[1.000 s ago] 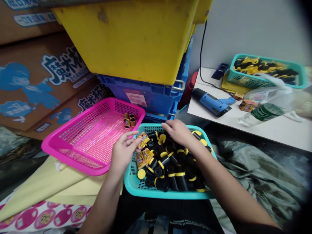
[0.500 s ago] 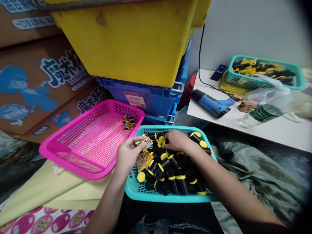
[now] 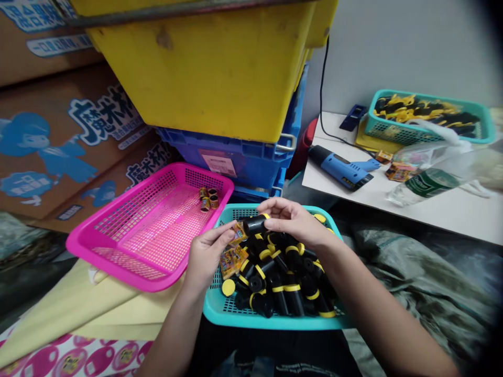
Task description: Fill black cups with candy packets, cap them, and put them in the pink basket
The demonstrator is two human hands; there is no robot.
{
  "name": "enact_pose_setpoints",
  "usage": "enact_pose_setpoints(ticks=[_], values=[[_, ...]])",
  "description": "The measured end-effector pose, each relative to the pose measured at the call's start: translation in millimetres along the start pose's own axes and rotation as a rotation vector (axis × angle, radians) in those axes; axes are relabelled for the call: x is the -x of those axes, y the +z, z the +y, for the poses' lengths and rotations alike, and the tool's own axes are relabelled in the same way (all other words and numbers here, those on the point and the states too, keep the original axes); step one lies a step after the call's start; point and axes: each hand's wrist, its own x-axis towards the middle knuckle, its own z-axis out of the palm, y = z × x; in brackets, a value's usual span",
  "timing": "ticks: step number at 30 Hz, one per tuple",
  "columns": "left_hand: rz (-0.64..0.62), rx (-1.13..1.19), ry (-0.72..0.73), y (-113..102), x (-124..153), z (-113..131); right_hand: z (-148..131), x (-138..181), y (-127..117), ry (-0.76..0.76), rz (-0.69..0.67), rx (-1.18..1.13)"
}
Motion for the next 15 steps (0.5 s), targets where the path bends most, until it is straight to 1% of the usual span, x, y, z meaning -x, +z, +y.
enact_pose_setpoints(ticks=[4, 6, 8, 12, 14, 15], values=[[-0.091, -0.047, -0.013, 0.1, 3.1, 8.2, -2.0, -0.9, -2.0, 0.055, -0.122, 0.113], [-0.147, -0.076, -0.038, 1.1, 3.9, 13.5, -2.4, 0.4, -2.4, 0.056, -0.15, 0.168], [-0.179, -0.09, -0.062, 2.6, 3.7, 17.2, -0.5, 2.3, 0.3, 0.024, -0.118, 0.231], [-0.19, -0.046, -0.095, 5.8, 3.1, 18.0, 13.5, 4.6, 13.5, -0.093, -0.017, 0.316], [-0.187, -0.01, -0.111, 7.5, 3.6, 16.3, 23.2, 4.2, 21.0, -0.142, -0.006, 0.246], [-0.18, 0.009, -0.116, 8.5, 4.1, 15.5, 27.6, 3.9, 24.4, -0.139, -0.007, 0.166]])
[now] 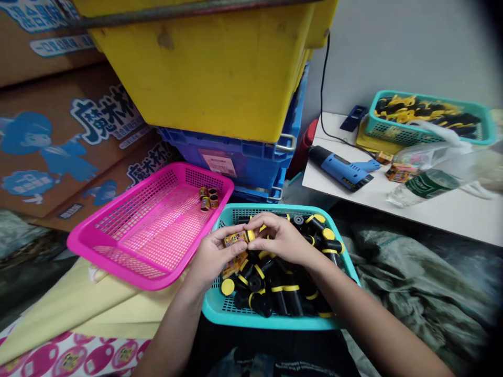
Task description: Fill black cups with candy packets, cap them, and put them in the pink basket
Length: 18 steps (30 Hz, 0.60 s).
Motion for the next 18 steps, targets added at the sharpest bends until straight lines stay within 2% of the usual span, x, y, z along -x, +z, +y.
enact_pose_setpoints(ticks=[2, 4, 7, 13, 18], values=[[0.012, 0.042, 0.013, 2.7, 0.8, -0.7, 5.5, 0.1, 6.9, 0.085, -0.023, -0.246], [-0.003, 0.072, 0.048, 5.7, 2.1, 0.6, 7.8, 0.3, 11.8, 0.234, -0.113, -0.517], [-0.041, 0.081, 0.113, 9.0, 5.0, 4.7, 7.1, 1.2, 14.3, 0.345, -0.251, -0.729], [-0.116, 0.06, 0.066, 9.1, 10.2, 7.5, 7.8, 6.9, 11.1, 0.317, -0.258, -0.72], [-0.188, 0.076, 0.09, 9.1, 15.0, 6.9, 8.7, 8.2, 11.8, 0.277, -0.233, -0.716]])
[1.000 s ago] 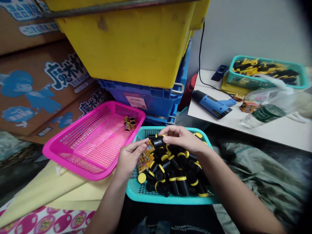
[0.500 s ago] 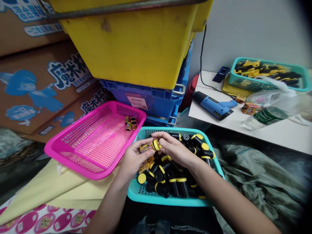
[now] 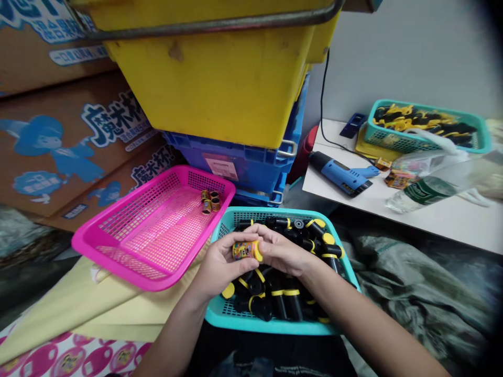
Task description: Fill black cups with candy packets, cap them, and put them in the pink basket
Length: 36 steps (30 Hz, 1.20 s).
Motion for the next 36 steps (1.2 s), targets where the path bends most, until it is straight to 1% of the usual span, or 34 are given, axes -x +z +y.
enact_pose_setpoints(ticks=[2, 4, 5, 6, 7, 9, 10, 11, 12, 13, 14, 15, 17, 20, 22, 24, 26, 28, 29, 30, 31, 33, 34, 36], values=[[-0.008, 0.001, 0.001, -1.1, 0.9, 2.0, -3.6, -0.4, -0.7, 0.035, -0.012, -0.039], [0.024, -0.046, 0.018, -5.6, -0.9, 7.2, -9.5, -0.6, -2.9, 0.055, 0.003, -0.026], [0.069, -0.095, 0.048, -9.6, -3.2, 11.3, -12.8, -0.9, -4.3, 0.039, 0.034, 0.021], [0.141, -0.162, 0.097, -14.7, -6.4, 16.0, -15.9, -1.6, -5.6, 0.006, 0.084, 0.107], [0.229, -0.244, 0.163, -20.7, -10.2, 21.2, -18.4, -2.8, -6.3, -0.028, 0.149, 0.247], [0.49, -0.418, 0.326, -33.1, -18.5, 30.5, -19.8, -7.6, -4.8, -0.049, 0.286, 0.682], [0.559, -0.512, 0.375, -38.3, -22.2, 33.8, -18.3, -11.0, -2.2, -0.024, 0.332, 0.942], [0.599, -0.57, 0.401, -42.0, -25.0, 35.6, -15.1, -15.1, 1.8, 0.018, 0.35, 1.196], [0.598, -0.594, 0.402, -44.0, -26.9, 35.9, -10.4, -19.6, 6.7, 0.064, 0.344, 1.415], [0.569, -0.59, 0.385, -44.2, -27.8, 34.5, -4.6, -24.4, 12.1, 0.1, 0.321, 1.585], [0.529, -0.564, 0.358, -42.9, -27.9, 31.9, 1.8, -29.3, 17.4, 0.119, 0.292, 1.708], [0.487, -0.529, 0.329, -40.6, -27.2, 28.3, 8.4, -34.2, 22.1, 0.127, 0.269, 1.795], [0.44, -0.472, 0.286, -35.9, -24.6, 20.3, 19.5, -42.9, 27.7, 0.141, 0.222, 1.884], [0.436, -0.445, 0.234, -34.9, -19.7, 12.1, 25.5, -50.1, 25.8, 0.134, 0.185, 1.876], [0.409, -0.469, 0.191, -39.0, -16.4, 10.1, 20.3, -49.4, 20.7, 0.107, 0.201, 1.831], [0.325, -0.517, 0.119, -44.2, -13.2, 9.2, 9.0, -44.8, 15.6, 0.087, 0.196, 1.76], [0.195, -0.525, 0.015, -47.2, -10.8, 7.7, -5.2, -38.2, 12.2, 0.06, 0.158, 1.674], [0.089, -0.465, -0.069, -45.5, -10.2, 4.9, -18.0, -32.0, 10.8, 0.001, 0.126, 1.581], [0.084, -0.415, -0.072, -42.6, -10.7, 3.0, -22.6, -29.7, 10.7, -0.035, 0.137, 1.508], [0.121, -0.356, -0.045, -38.4, -11.7, 0.9, -25.6, -28.3, 10.8, -0.077, 0.161, 1.405], [0.189, -0.29, 0.004, -33.3, -12.9, -1.2, -27.0, -27.6, 11.1, -0.115, 0.19, 1.274], [0.342, -0.138, 0.115, -21.4, -15.5, -5.0, -26.0, -28.6, 11.7, -0.15, 0.233, 0.972], [0.391, -0.066, 0.148, -15.7, -16.5, -6.3, -24.4, -29.6, 12.0, -0.158, 0.245, 0.838], [0.401, 0.019, 0.153, -6.7, -17.3, -7.1, -21.3, -31.3, 12.4, -0.179, 0.259, 0.662]])
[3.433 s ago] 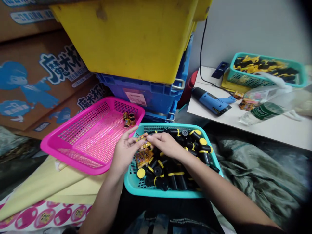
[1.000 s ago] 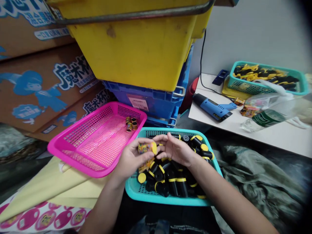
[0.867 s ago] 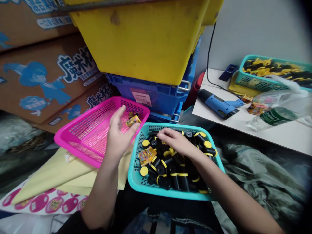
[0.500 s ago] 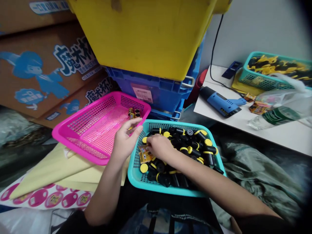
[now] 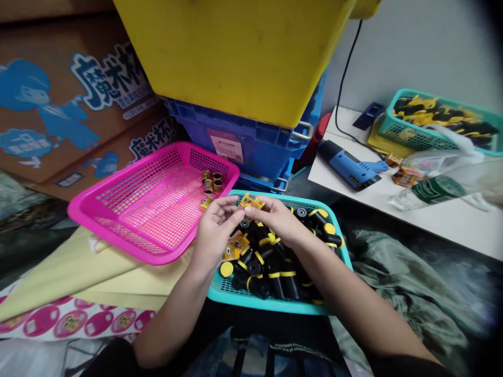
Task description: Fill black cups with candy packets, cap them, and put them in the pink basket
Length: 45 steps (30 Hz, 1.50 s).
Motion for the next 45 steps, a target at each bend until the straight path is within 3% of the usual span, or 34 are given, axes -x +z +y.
enact_pose_setpoints(ticks=[3, 8, 16, 18, 22, 25, 28, 32, 37, 45], values=[[-0.061, -0.005, -0.052, 4.4, 2.4, 3.6, -0.1, 1.3, 0.2, -0.07, 0.055, 0.013], [-0.07, -0.067, -0.054, 2.3, -0.6, 10.4, -3.3, 7.4, -5.0, -0.085, 0.097, 0.462], [-0.092, -0.074, -0.066, 0.6, -5.2, -0.8, -2.8, 8.5, -11.9, -0.094, 0.019, 0.5], [-0.044, -0.103, -0.036, -2.0, -6.6, -2.4, -4.0, 11.9, -12.3, 0.008, 0.041, 0.639], [0.023, -0.226, -0.046, -7.8, -8.4, -2.4, 2.2, 23.7, 1.5, 0.347, 0.041, 1.176], [0.043, -0.266, -0.062, -10.2, -8.1, -1.9, 10.5, 29.6, 13.9, 0.333, -0.044, 1.325], [0.012, -0.271, -0.062, -13.1, -6.5, -1.4, 11.1, 29.4, 7.4, 0.208, 0.023, 1.19], [-0.028, -0.273, -0.035, -19.6, -3.9, -1.8, -1.7, 26.6, -26.2, -0.056, 0.25, 0.683], [-0.047, -0.248, -0.012, -21.3, -0.2, -5.0, -14.2, 26.2, -43.7, -0.031, 0.189, 0.021], [-0.087, -0.241, 0.003, -20.2, 2.0, -4.6, -14.9, 23.3, -31.4, 0.05, 0.09, -0.013]])
